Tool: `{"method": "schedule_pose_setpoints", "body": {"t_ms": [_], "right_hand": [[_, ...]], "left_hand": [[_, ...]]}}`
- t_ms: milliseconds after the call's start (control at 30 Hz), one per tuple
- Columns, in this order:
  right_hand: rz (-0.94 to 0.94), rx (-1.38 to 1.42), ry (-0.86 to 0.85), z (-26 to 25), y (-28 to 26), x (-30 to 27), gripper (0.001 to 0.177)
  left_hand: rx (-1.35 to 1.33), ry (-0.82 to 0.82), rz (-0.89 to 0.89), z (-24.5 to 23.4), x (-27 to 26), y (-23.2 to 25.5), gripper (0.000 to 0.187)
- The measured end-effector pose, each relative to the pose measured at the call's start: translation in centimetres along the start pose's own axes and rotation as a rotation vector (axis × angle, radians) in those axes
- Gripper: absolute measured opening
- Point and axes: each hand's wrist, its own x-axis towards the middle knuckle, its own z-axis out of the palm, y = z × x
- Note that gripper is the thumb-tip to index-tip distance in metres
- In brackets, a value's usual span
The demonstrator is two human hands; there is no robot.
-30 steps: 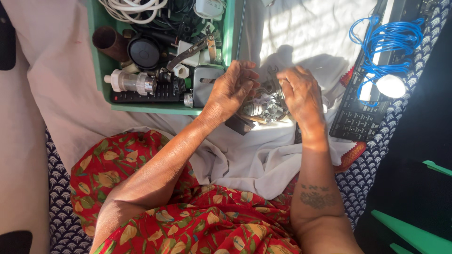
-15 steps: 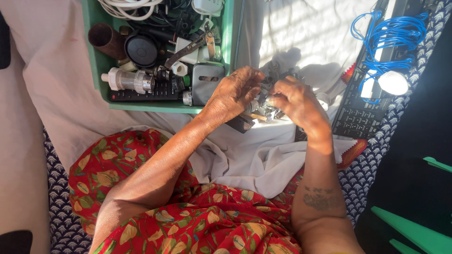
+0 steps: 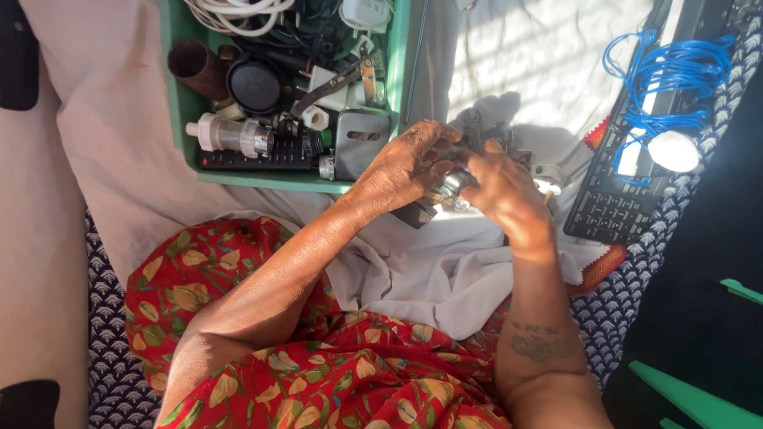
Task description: The person sits on a mat and sorts small hardware items from a green plastic bin. They pick up various metal and plastic parts, examine them, and place them into piles or back into the bin.
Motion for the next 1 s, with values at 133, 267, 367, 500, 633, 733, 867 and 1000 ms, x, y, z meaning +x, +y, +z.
{"method": "schedule_pose_setpoints", "body": {"t_ms": [133,267,367,500,633,733,867,1000], "right_hand": [[0.450,0.289,-0.220,-3.6,0.2,1.7,0.021],[0.568,0.714,-0.011,-4.2,-1.2,3.3,0.020],[0.682,0.831,0.087,-3.6,-2.4,4.4,0.020],[0.636,0.671,0.263,-1.8,-3.8,4.9,0.022],[0.461,0.157,0.308,-0.8,-3.9,4.7,0.023],[0.506,0.039,0.287,-0.9,-3.7,4.5,0.027],[0.606,0.456,0.374,-1.4,-3.3,4.0,0.032],[0.600,0.764,0.395,-1.7,-2.6,3.7,0.025]], "left_hand": [[-0.018,-0.006,0.024,0.3,-0.1,0.0,0.052],[0.127,-0.049,0.088,0.7,-0.1,0.1,0.061],[-0.031,-0.060,-0.031,0.8,-0.2,-0.3,0.066],[-0.109,-0.070,-0.056,1.3,0.1,-1.2,0.072],[-0.053,-0.091,-0.063,2.0,-0.2,-1.0,0.076],[0.020,-0.139,-0.148,1.9,-0.1,0.1,0.072],[-0.138,-0.165,-0.222,1.5,-0.2,1.1,0.068],[-0.277,-0.138,-0.175,1.3,-0.3,0.8,0.061]]}}
